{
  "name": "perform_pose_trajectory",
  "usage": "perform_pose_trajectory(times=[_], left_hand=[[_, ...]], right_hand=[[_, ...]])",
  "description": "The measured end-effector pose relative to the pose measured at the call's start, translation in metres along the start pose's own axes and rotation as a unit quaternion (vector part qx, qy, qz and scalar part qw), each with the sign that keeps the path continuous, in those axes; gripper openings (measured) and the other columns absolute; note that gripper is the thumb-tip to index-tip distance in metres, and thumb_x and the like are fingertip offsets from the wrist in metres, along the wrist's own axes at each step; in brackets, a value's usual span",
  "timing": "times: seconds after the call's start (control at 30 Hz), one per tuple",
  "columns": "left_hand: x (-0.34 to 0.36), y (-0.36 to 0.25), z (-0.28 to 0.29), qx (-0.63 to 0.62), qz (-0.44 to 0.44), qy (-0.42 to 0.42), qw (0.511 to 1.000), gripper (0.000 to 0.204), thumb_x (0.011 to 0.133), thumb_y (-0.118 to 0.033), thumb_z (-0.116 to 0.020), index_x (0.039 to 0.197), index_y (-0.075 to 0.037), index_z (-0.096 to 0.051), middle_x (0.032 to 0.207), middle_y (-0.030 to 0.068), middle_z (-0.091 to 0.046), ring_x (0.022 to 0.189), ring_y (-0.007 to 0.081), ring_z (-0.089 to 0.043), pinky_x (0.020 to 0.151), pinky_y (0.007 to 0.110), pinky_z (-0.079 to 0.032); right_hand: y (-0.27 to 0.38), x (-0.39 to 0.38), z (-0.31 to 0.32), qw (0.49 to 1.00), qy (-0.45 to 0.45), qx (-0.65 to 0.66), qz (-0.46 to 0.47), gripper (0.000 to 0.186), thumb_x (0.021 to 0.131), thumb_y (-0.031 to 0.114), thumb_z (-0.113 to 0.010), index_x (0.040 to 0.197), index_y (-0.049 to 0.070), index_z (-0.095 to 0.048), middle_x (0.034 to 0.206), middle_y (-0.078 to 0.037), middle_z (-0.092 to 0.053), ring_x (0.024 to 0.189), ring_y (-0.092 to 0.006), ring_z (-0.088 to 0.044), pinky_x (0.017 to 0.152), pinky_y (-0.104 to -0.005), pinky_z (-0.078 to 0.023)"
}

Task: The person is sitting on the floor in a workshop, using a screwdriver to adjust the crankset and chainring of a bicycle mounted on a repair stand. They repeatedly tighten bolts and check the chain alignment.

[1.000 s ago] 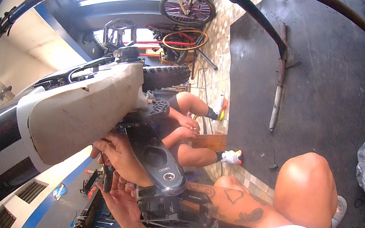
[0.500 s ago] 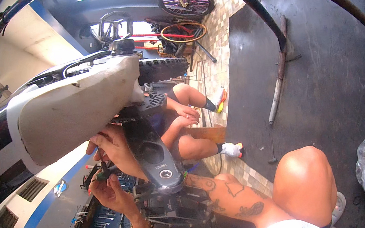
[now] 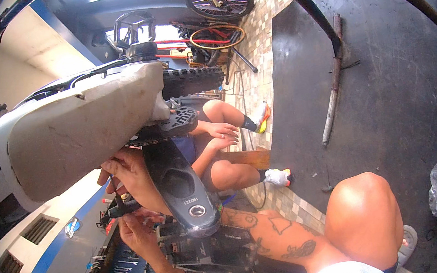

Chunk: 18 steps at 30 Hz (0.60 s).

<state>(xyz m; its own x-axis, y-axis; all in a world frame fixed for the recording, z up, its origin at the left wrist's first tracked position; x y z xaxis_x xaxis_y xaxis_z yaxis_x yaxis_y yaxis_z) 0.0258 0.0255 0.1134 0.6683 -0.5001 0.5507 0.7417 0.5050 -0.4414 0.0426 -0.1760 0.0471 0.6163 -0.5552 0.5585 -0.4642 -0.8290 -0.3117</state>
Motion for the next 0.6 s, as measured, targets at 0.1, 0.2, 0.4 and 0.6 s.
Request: perform_pose_trajectory(times=[0.1,0.2,0.4,0.6], left_hand=[[-0.005,0.03,-0.004,-0.104,0.142,0.054,0.983,0.069,0.109,-0.061,-0.048,0.118,0.005,-0.065,0.109,0.0149,-0.073,0.088,0.0248,-0.07,0.079,0.039,-0.06],[-0.023,0.032,-0.05,-0.499,0.271,0.144,0.81,0.08,0.107,-0.07,-0.045,0.126,0.005,-0.063,0.113,0.0158,-0.071,0.089,0.0258,-0.067,0.08,0.042,-0.057],[-0.023,-0.032,-0.1,-0.722,0.278,0.297,0.559,0.08,0.106,-0.066,-0.05,0.147,0.003,-0.046,0.121,0.015,-0.057,0.101,0.0289,-0.062,0.079,0.042,-0.057],[-0.027,-0.022,-0.09,-0.735,0.298,0.251,0.554,0.079,0.106,-0.061,-0.058,0.152,0.001,-0.041,0.124,0.0136,-0.054,0.102,0.0291,-0.06,0.077,0.044,-0.06]], right_hand=[[0.003,-0.001,0.003,1.0,0.001,-0.023,0.007,0.021,0.111,0.02,-0.057,0.112,0.003,-0.068,0.095,-0.007,-0.076,0.074,-0.0126,-0.071,0.061,-0.0253,-0.057],[0.009,-0.004,0.01,0.998,0.002,-0.057,0.011,0.021,0.111,0.02,-0.057,0.112,0.003,-0.068,0.095,-0.007,-0.076,0.074,-0.0126,-0.071,0.061,-0.0252,-0.056],[0.029,-0.006,0.018,0.991,0.005,-0.125,0.037,0.021,0.11,0.021,-0.057,0.112,0.003,-0.068,0.095,-0.007,-0.076,0.074,-0.0126,-0.071,0.061,-0.025,-0.056],[-0.002,-0.015,0.027,0.991,0.001,-0.134,0.011,0.021,0.11,0.021,-0.057,0.112,0.003,-0.068,0.096,-0.007,-0.076,0.074,-0.0126,-0.071,0.061,-0.0247,-0.056]])
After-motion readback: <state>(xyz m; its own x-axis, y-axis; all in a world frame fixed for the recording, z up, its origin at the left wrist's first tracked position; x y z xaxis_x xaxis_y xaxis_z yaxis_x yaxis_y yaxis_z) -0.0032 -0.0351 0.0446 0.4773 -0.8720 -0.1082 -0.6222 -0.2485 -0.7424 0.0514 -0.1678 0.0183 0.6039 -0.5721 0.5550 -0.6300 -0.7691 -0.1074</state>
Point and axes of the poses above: each hand's wrist, its own x-axis towards the middle knuckle, its own z-axis out of the back of the hand, y = z × x, the point moved 9 cm from there along x, towards the middle knuckle
